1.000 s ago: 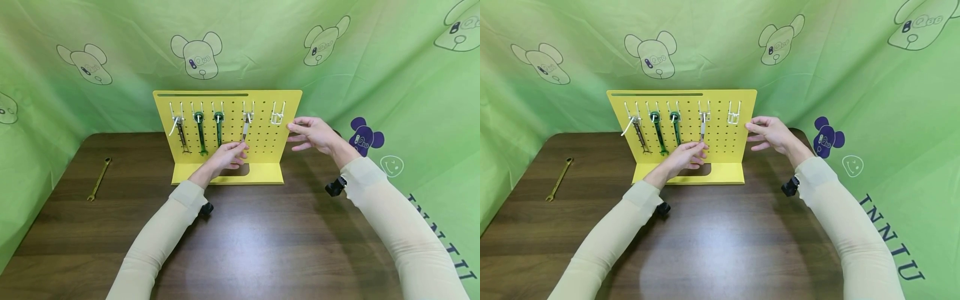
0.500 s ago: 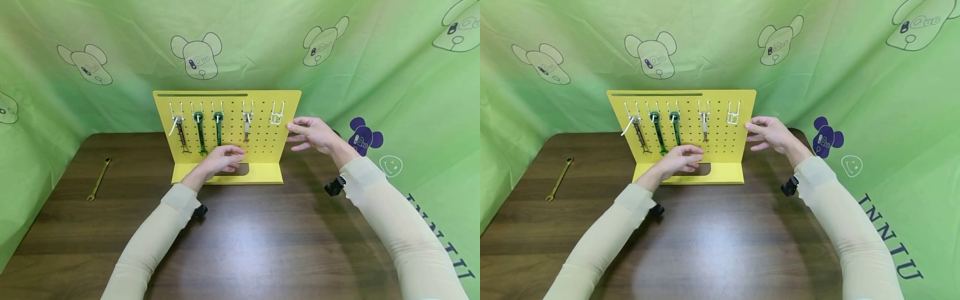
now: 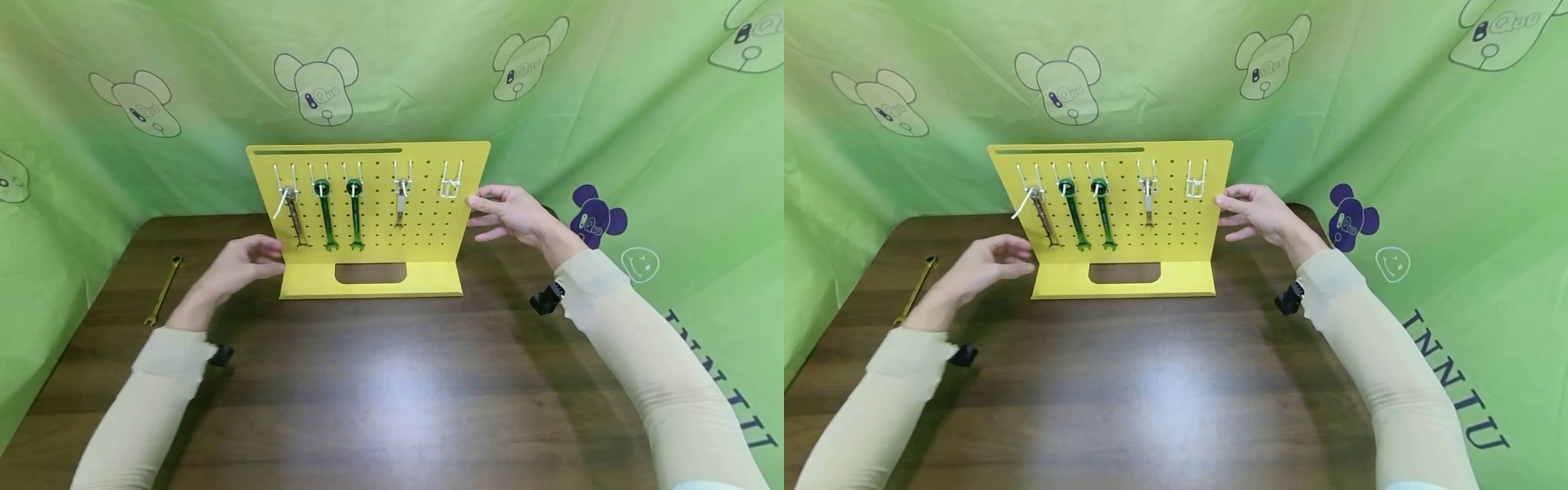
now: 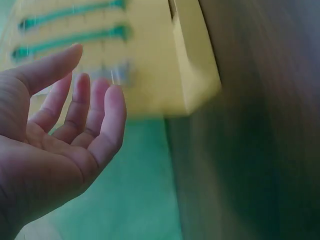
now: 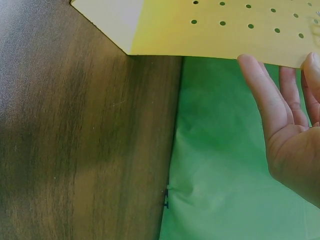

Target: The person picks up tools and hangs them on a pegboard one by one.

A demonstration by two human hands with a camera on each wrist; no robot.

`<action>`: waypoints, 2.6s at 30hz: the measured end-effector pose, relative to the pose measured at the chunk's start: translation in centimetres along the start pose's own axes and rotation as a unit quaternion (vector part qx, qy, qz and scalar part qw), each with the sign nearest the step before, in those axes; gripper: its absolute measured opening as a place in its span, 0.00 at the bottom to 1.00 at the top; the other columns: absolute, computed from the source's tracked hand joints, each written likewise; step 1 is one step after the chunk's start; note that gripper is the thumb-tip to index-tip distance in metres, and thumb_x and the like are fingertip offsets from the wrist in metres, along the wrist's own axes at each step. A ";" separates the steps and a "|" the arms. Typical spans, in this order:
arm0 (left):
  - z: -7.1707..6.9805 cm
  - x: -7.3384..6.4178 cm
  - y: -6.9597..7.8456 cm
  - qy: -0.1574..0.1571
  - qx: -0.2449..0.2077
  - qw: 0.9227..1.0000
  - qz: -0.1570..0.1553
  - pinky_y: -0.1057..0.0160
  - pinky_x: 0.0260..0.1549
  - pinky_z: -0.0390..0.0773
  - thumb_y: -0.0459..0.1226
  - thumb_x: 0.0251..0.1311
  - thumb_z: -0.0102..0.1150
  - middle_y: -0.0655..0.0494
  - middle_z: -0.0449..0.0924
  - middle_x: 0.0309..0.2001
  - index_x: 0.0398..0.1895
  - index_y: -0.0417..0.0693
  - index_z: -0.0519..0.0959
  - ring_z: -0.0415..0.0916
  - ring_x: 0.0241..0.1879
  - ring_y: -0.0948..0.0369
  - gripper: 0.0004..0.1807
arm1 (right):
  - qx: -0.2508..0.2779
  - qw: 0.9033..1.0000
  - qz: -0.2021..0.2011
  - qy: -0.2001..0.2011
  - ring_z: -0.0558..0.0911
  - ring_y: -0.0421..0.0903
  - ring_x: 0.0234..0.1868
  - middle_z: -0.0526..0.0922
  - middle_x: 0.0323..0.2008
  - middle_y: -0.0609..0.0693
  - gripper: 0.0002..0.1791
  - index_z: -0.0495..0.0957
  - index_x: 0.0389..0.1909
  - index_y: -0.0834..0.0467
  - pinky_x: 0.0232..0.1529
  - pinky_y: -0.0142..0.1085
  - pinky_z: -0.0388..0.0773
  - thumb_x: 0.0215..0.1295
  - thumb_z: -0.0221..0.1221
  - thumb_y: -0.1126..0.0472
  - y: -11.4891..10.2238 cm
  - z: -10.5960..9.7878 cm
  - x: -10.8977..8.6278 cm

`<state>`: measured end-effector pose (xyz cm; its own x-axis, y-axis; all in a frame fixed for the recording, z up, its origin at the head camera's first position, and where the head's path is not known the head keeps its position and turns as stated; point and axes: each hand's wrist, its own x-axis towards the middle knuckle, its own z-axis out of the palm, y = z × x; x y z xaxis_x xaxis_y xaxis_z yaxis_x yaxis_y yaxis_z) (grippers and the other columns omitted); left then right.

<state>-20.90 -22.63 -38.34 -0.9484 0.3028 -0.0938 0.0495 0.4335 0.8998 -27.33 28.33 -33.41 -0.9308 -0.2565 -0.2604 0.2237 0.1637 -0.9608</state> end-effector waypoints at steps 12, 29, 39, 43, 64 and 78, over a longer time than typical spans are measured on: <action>-9.3 -6.0 -7.8 0.158 0.090 0.978 -0.106 0.65 0.51 0.78 0.42 0.66 0.68 0.36 0.70 0.66 0.70 0.35 0.67 0.71 0.61 0.48 0.35 | 0.000 1.000 0.000 -0.004 0.87 0.51 0.49 0.84 0.49 0.49 0.12 0.78 0.48 0.57 0.48 0.56 0.82 0.72 0.62 0.54 -0.3 0.0 0.1; -11.7 -8.2 -11.1 0.118 0.088 0.972 -0.182 0.27 0.61 0.60 0.42 0.66 0.67 0.23 0.52 0.72 0.78 0.32 0.51 0.52 0.69 0.27 0.47 | 0.005 1.000 0.004 -0.003 0.87 0.50 0.49 0.84 0.49 0.49 0.13 0.77 0.49 0.57 0.49 0.56 0.82 0.72 0.62 0.54 -0.1 0.0 0.1; -12.7 -7.7 -11.6 0.050 0.097 0.970 -0.219 0.63 0.40 0.79 0.42 0.67 0.66 0.23 0.56 0.70 0.77 0.28 0.51 0.74 0.49 0.56 0.46 | 0.003 1.000 0.004 -0.005 0.87 0.51 0.49 0.84 0.49 0.49 0.13 0.77 0.49 0.57 0.48 0.54 0.83 0.72 0.63 0.54 -0.3 0.0 0.0; -12.7 -7.7 -11.5 0.054 0.072 0.971 -0.222 0.70 0.37 0.82 0.39 0.66 0.66 0.22 0.56 0.69 0.76 0.27 0.50 0.71 0.36 0.77 0.46 | 0.001 1.000 0.005 -0.004 0.87 0.51 0.50 0.83 0.51 0.49 0.14 0.77 0.50 0.57 0.48 0.54 0.83 0.71 0.63 0.53 -0.3 0.0 0.0; -12.1 -6.9 -11.4 0.058 0.059 0.969 -0.233 0.61 0.34 0.86 0.40 0.70 0.61 0.56 0.79 0.32 0.74 0.26 0.52 0.78 0.31 0.63 0.41 | -0.002 1.000 0.004 0.001 0.87 0.50 0.49 0.82 0.52 0.50 0.15 0.77 0.51 0.57 0.48 0.54 0.83 0.71 0.63 0.53 -0.1 0.0 0.1; -11.8 -6.6 -10.9 0.067 0.080 0.964 -0.244 0.58 0.32 0.84 0.46 0.74 0.46 0.50 0.69 0.37 0.42 0.38 0.65 0.71 0.31 0.57 0.17 | -0.003 1.000 0.007 0.002 0.87 0.51 0.49 0.84 0.50 0.48 0.14 0.78 0.50 0.57 0.45 0.52 0.84 0.71 0.63 0.53 -0.3 0.1 0.1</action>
<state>-18.87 -39.32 -42.48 -0.9021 -0.0775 -0.4245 -0.3755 0.6254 0.6840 -27.47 28.21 -33.20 -0.9287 -0.2503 -0.2738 0.2352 0.1732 -0.9564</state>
